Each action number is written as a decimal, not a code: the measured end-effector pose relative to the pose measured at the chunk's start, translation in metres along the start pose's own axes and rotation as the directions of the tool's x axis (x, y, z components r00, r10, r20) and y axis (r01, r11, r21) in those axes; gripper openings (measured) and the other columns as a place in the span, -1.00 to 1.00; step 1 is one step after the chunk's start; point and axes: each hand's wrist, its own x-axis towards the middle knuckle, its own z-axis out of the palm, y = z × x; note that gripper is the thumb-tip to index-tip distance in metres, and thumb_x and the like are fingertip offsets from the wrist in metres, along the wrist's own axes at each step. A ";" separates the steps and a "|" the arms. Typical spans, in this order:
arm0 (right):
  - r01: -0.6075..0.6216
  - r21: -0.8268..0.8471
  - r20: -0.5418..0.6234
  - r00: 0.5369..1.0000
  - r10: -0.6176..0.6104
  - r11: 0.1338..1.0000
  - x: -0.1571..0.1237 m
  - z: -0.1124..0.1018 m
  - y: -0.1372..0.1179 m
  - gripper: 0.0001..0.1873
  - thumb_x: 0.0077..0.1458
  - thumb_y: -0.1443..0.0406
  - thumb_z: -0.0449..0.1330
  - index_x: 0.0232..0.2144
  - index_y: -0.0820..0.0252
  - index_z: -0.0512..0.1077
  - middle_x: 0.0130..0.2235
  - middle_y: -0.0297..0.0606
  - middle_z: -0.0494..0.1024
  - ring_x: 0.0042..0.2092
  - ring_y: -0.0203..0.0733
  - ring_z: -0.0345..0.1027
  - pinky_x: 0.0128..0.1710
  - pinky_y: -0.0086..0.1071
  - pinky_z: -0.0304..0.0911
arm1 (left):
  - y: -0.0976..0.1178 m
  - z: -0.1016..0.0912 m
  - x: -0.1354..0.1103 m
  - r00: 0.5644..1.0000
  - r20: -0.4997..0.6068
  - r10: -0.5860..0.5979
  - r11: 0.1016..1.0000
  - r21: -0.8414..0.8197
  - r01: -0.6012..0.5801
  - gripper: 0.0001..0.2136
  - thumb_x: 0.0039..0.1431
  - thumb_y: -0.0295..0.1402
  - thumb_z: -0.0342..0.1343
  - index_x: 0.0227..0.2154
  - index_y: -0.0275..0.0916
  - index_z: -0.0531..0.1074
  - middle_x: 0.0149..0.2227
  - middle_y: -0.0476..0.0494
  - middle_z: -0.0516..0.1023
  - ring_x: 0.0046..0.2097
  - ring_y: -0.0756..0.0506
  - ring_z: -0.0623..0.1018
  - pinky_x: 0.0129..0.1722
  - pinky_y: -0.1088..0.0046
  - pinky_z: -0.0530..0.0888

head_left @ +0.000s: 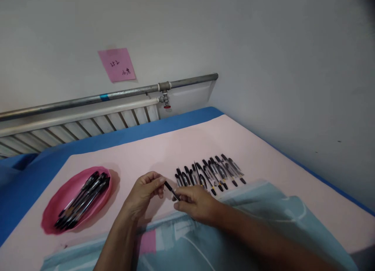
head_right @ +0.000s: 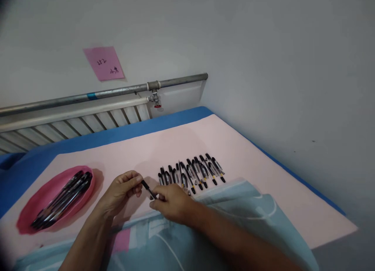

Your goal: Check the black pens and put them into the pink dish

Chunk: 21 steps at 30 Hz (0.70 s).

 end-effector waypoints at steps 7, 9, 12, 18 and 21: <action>-0.135 0.353 0.125 0.987 0.097 0.926 0.003 0.003 -0.003 -0.85 -0.07 0.30 0.11 -0.40 0.23 0.41 -0.58 -0.43 0.26 -0.53 -0.40 0.12 -0.58 -0.54 -0.01 | 0.005 0.000 -0.005 0.999 0.032 0.026 0.998 -0.066 -0.024 -0.84 -0.09 -0.37 0.18 -0.42 -0.33 0.43 -0.57 0.01 0.37 -0.53 0.08 0.36 -0.47 0.56 0.28; -0.131 0.369 0.120 0.988 0.093 0.920 0.003 0.002 -0.004 -0.85 -0.05 0.31 0.09 -0.38 0.22 0.40 -0.56 -0.42 0.28 -0.52 -0.39 0.14 -0.56 -0.54 0.00 | 0.004 0.000 -0.004 0.999 0.037 0.029 0.995 -0.100 -0.025 -0.78 -0.07 -0.34 0.15 -0.32 -0.32 0.43 -0.53 -0.01 0.37 -0.50 0.07 0.38 -0.45 0.53 0.30; -0.100 0.280 0.069 0.994 0.084 0.955 0.003 0.001 -0.004 -0.85 -0.04 0.31 0.09 -0.37 0.21 0.40 -0.59 -0.45 0.21 -0.54 -0.41 0.08 -0.57 -0.54 -0.04 | 0.001 0.003 -0.003 1.000 0.002 0.031 0.997 -0.065 -0.031 -0.79 -0.01 -0.27 0.10 -0.36 -0.31 0.42 -0.55 0.01 0.35 -0.52 0.07 0.35 -0.48 0.53 0.29; -0.038 0.076 0.021 0.999 0.037 0.996 0.002 0.000 0.000 -0.89 -0.04 0.28 0.10 -0.46 0.21 0.38 -0.60 -0.46 0.17 -0.54 -0.42 0.05 -0.58 -0.54 -0.11 | -0.002 0.004 -0.003 0.997 -0.007 0.076 0.995 0.072 -0.076 -0.82 0.00 -0.29 0.10 -0.58 -0.31 0.35 -0.62 0.02 0.33 -0.54 0.08 0.32 -0.47 0.55 0.24; -0.020 0.031 0.009 1.000 0.019 0.999 0.003 0.001 0.001 -0.90 -0.04 0.28 0.09 -0.47 0.20 0.36 -0.60 -0.47 0.18 -0.54 -0.42 0.05 -0.58 -0.53 -0.12 | -0.001 0.002 -0.003 0.999 0.029 0.039 0.999 0.017 -0.039 -0.85 -0.02 -0.32 0.12 -0.43 -0.31 0.42 -0.56 0.00 0.37 -0.51 0.07 0.34 -0.45 0.55 0.26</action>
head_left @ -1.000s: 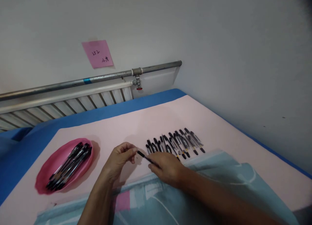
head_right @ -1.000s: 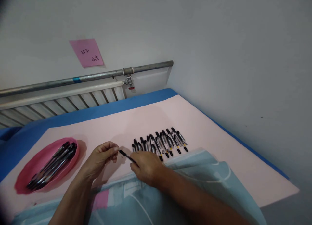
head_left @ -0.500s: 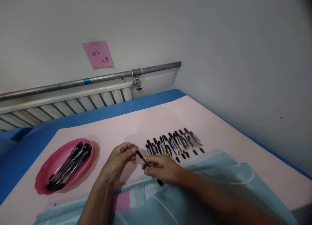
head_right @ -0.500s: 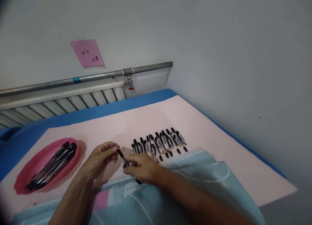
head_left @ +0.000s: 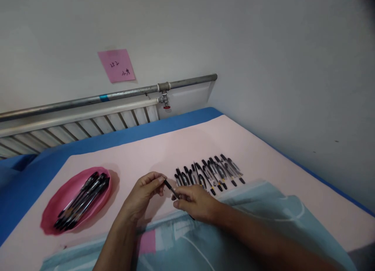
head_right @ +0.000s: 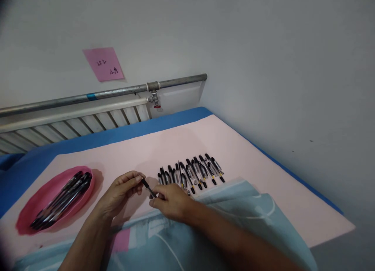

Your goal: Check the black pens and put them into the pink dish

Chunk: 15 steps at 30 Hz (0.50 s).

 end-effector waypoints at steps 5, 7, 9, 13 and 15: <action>0.028 -0.057 -0.035 0.999 -0.030 0.998 -0.001 0.001 0.001 -0.86 -0.04 0.26 0.09 -0.56 0.21 0.29 -0.61 -0.48 0.16 -0.55 -0.43 0.04 -0.57 -0.53 -0.12 | -0.001 0.004 0.002 0.999 -0.043 0.005 1.000 0.031 -0.003 -0.82 -0.01 -0.27 0.11 -0.51 -0.31 0.40 -0.60 0.01 0.35 -0.54 0.08 0.32 -0.49 0.56 0.24; 0.017 -0.058 -0.030 0.999 -0.019 0.998 -0.002 0.001 0.001 -0.86 -0.05 0.26 0.10 -0.56 0.21 0.29 -0.61 -0.47 0.17 -0.55 -0.42 0.05 -0.56 -0.53 -0.11 | -0.002 0.004 0.001 0.999 -0.038 0.006 0.999 0.033 -0.005 -0.82 -0.03 -0.29 0.13 -0.59 -0.31 0.37 -0.63 0.02 0.34 -0.55 0.09 0.31 -0.50 0.57 0.23; -0.002 -0.055 -0.023 1.000 0.001 0.998 -0.002 0.000 0.000 -0.87 -0.06 0.27 0.11 -0.56 0.21 0.30 -0.61 -0.47 0.18 -0.54 -0.42 0.06 -0.56 -0.53 -0.11 | -0.001 0.003 0.001 1.000 -0.016 -0.009 1.000 -0.004 0.008 -0.85 -0.05 -0.33 0.15 -0.57 -0.32 0.40 -0.62 0.02 0.36 -0.54 0.09 0.31 -0.48 0.58 0.24; -0.007 -0.005 -0.014 1.000 0.006 1.000 -0.002 -0.005 -0.001 -0.89 -0.05 0.27 0.10 -0.52 0.20 0.33 -0.60 -0.47 0.18 -0.54 -0.41 0.04 -0.56 -0.52 -0.10 | 0.000 0.001 0.001 0.999 -0.009 -0.035 0.993 -0.111 0.034 -0.87 -0.09 -0.37 0.18 -0.45 -0.32 0.47 -0.53 -0.04 0.43 -0.50 0.09 0.34 -0.45 0.57 0.27; -0.002 0.047 -0.044 0.999 0.004 0.999 0.000 -0.011 0.000 -0.88 -0.02 0.26 0.07 -0.48 0.20 0.33 -0.59 -0.46 0.18 -0.54 -0.41 0.04 -0.56 -0.52 -0.10 | -0.002 0.002 0.003 0.999 -0.037 -0.016 0.990 -0.142 0.011 -0.81 -0.08 -0.35 0.16 -0.35 -0.28 0.47 -0.40 -0.09 0.48 -0.43 0.05 0.38 -0.40 0.54 0.31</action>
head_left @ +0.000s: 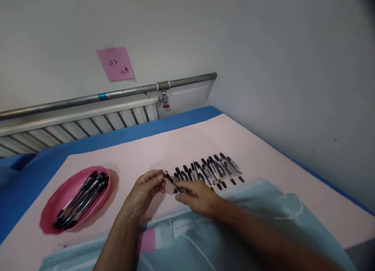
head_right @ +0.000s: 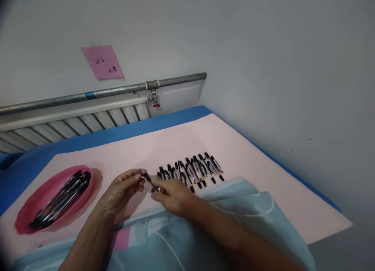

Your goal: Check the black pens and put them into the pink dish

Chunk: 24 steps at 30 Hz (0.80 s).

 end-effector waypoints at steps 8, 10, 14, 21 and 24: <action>-0.051 0.001 -0.214 0.975 0.050 0.999 0.004 -0.021 -0.003 -0.81 0.01 0.24 0.03 -0.56 0.22 0.26 -0.60 -0.45 0.19 -0.54 -0.40 0.04 -0.59 -0.52 -0.10 | -0.027 0.018 0.011 0.953 0.095 0.288 0.659 0.702 -0.269 -0.81 0.02 -0.33 0.02 -0.30 -0.17 0.47 -0.28 -0.15 0.45 -0.21 -0.10 0.39 -0.19 0.39 0.28; -0.056 0.023 -0.196 0.979 0.059 0.998 0.004 -0.019 -0.004 -0.84 0.01 0.25 0.03 -0.52 0.22 0.29 -0.61 -0.46 0.18 -0.55 -0.41 0.02 -0.60 -0.52 -0.11 | -0.030 0.024 0.011 0.945 0.155 0.288 0.500 0.817 -0.286 -0.82 0.05 -0.33 -0.02 -0.34 -0.16 0.47 -0.34 -0.15 0.42 -0.25 -0.10 0.38 -0.23 0.39 0.27; -0.030 0.039 -0.185 0.982 0.037 0.999 0.003 -0.016 -0.001 -0.83 0.03 0.24 0.03 -0.44 0.22 0.34 -0.59 -0.45 0.20 -0.54 -0.40 0.05 -0.60 -0.52 -0.10 | -0.029 0.029 0.010 0.956 0.153 0.252 0.298 0.927 -0.227 -0.82 0.08 -0.33 -0.07 -0.43 -0.19 0.43 -0.41 -0.15 0.37 -0.32 -0.10 0.37 -0.33 0.43 0.22; 0.013 -0.030 -0.169 0.985 -0.018 0.999 0.003 -0.013 0.003 -0.79 0.05 0.21 0.03 -0.39 0.22 0.36 -0.54 -0.41 0.29 -0.51 -0.39 0.10 -0.54 -0.51 -0.06 | -0.024 0.008 0.007 0.946 -0.209 0.248 0.325 0.938 0.122 -0.85 -0.08 -0.36 0.07 -0.37 -0.22 0.38 -0.49 -0.14 0.44 -0.47 -0.09 0.37 -0.49 0.47 0.09; 0.004 -0.123 -0.150 0.988 -0.023 0.992 0.003 -0.011 0.002 -0.81 0.04 0.21 0.04 -0.47 0.22 0.33 -0.58 -0.43 0.24 -0.52 -0.39 0.07 -0.54 -0.50 -0.10 | -0.017 -0.004 0.006 0.933 -0.291 0.210 0.471 0.867 0.165 -0.90 -0.21 -0.42 0.15 -0.52 -0.23 0.39 -0.59 -0.07 0.40 -0.51 -0.06 0.35 -0.51 0.48 0.10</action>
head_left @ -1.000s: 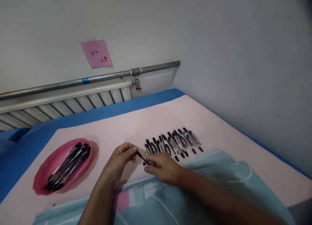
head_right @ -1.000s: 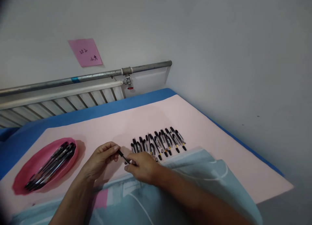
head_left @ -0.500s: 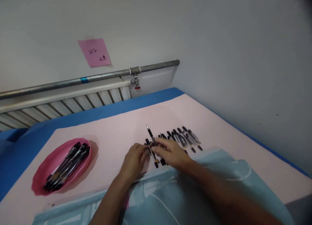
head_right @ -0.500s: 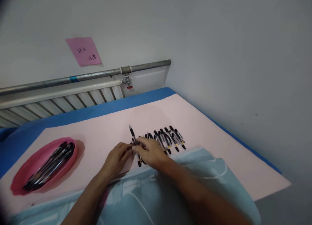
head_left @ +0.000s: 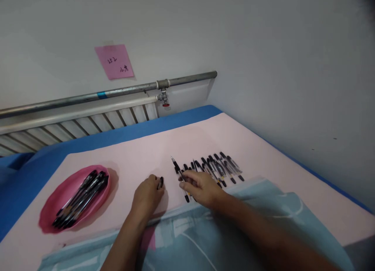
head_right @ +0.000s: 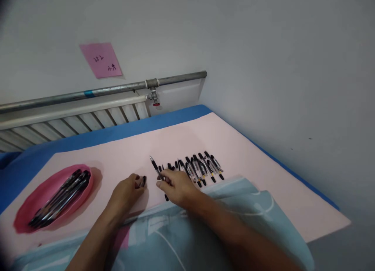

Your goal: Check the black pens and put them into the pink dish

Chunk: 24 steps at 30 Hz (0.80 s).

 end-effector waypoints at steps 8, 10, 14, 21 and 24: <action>0.141 -0.151 0.108 0.986 -0.126 0.978 -0.008 0.015 -0.005 -0.88 0.02 0.31 0.03 -0.52 0.21 0.27 -0.56 -0.43 0.25 -0.50 -0.39 0.07 -0.52 -0.51 -0.13 | 0.005 -0.023 0.002 0.951 0.303 -0.059 0.334 -0.892 0.305 -0.85 -0.18 -0.42 0.22 -0.50 -0.28 0.37 -0.46 -0.07 0.52 -0.37 -0.04 0.51 -0.32 0.42 0.41; 0.151 -0.173 0.133 0.983 -0.129 0.973 -0.009 0.017 -0.006 -0.90 0.01 0.32 0.04 -0.52 0.21 0.27 -0.55 -0.42 0.27 -0.50 -0.39 0.08 -0.51 -0.51 -0.13 | 0.006 -0.024 0.002 0.942 0.331 -0.060 0.248 -0.909 0.335 -0.85 -0.16 -0.43 0.21 -0.47 -0.30 0.38 -0.44 -0.11 0.54 -0.38 -0.04 0.52 -0.31 0.40 0.44; 0.156 -0.192 0.149 0.980 -0.128 0.969 -0.009 0.017 -0.007 -0.92 0.00 0.33 0.04 -0.50 0.21 0.28 -0.54 -0.41 0.28 -0.50 -0.39 0.07 -0.51 -0.50 -0.13 | 0.008 -0.022 0.000 0.942 0.335 -0.033 0.259 -0.907 0.332 -0.85 -0.15 -0.45 0.22 -0.47 -0.32 0.38 -0.43 -0.12 0.54 -0.38 -0.03 0.53 -0.34 0.45 0.46; 0.120 -0.177 0.154 0.984 -0.093 0.977 -0.009 0.017 -0.004 -0.89 0.00 0.30 0.04 -0.52 0.20 0.28 -0.55 -0.42 0.27 -0.50 -0.39 0.06 -0.52 -0.49 -0.16 | 0.009 -0.023 -0.001 0.950 0.311 0.019 0.342 -0.895 0.286 -0.82 -0.18 -0.41 0.25 -0.47 -0.32 0.39 -0.43 -0.08 0.54 -0.41 0.00 0.52 -0.37 0.49 0.45; 0.100 -0.154 0.161 0.984 -0.075 0.983 -0.009 0.018 -0.003 -0.87 0.01 0.28 0.04 -0.52 0.20 0.28 -0.57 -0.43 0.25 -0.51 -0.39 0.06 -0.53 -0.50 -0.16 | 0.009 -0.025 -0.001 0.954 0.301 0.010 0.374 -0.885 0.276 -0.80 -0.20 -0.39 0.26 -0.48 -0.32 0.40 -0.42 -0.08 0.54 -0.41 -0.01 0.52 -0.39 0.48 0.45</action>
